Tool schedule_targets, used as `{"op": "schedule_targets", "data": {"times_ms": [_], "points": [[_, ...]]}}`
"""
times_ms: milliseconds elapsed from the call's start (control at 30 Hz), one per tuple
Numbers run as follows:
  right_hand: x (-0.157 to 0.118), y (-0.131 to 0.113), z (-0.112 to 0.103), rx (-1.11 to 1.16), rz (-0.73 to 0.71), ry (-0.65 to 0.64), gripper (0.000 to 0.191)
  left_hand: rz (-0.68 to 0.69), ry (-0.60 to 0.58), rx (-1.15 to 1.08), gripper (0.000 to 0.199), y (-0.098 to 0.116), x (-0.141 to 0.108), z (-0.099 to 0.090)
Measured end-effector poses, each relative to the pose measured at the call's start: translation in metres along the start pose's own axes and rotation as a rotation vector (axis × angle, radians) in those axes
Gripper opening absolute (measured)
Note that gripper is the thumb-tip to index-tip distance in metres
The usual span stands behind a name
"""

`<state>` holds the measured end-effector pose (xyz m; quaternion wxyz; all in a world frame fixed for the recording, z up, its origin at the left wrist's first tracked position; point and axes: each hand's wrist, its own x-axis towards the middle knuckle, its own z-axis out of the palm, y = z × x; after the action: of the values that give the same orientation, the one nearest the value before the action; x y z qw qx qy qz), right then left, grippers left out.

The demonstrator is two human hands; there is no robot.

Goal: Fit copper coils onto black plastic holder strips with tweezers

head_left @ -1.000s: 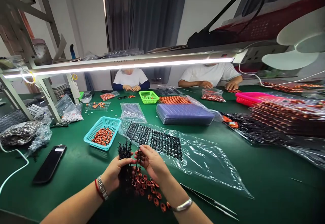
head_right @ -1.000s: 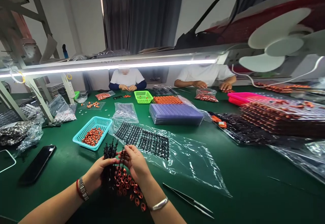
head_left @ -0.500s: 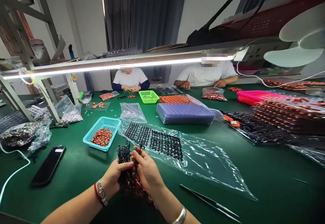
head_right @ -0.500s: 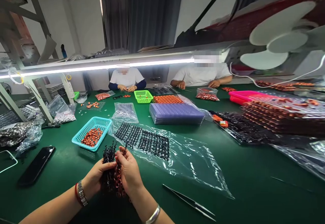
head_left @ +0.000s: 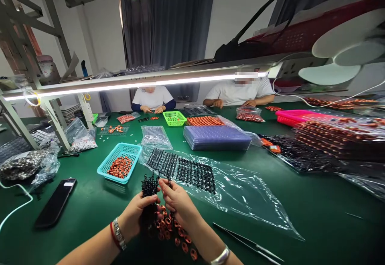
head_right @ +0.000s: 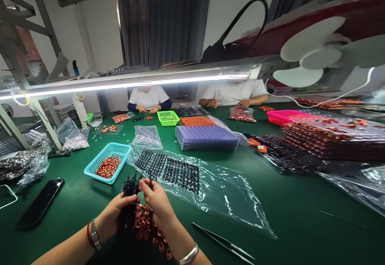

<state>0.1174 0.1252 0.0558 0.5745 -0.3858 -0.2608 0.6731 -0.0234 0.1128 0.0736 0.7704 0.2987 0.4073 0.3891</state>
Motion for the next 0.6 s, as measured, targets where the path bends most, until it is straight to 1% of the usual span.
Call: {"op": "schedule_targets", "data": {"times_ms": [133,300,467,600], "points": [[0.003,0.002,-0.003,-0.091,0.022,0.005,0.012,0.014,-0.004,0.048,0.025,0.001,0.000,0.000],[0.005,0.000,-0.004,-0.153,0.009,0.042,0.009,0.043,0.016,0.070,0.025,0.003,0.000,0.001],[0.009,-0.001,0.000,-0.187,-0.010,0.067,0.014,0.021,0.018,0.090,0.030,0.004,0.003,0.000],[0.013,0.002,-0.002,-0.207,-0.035,0.088,0.017,0.009,0.012,0.092,0.028,0.005,0.003,-0.001]]}}
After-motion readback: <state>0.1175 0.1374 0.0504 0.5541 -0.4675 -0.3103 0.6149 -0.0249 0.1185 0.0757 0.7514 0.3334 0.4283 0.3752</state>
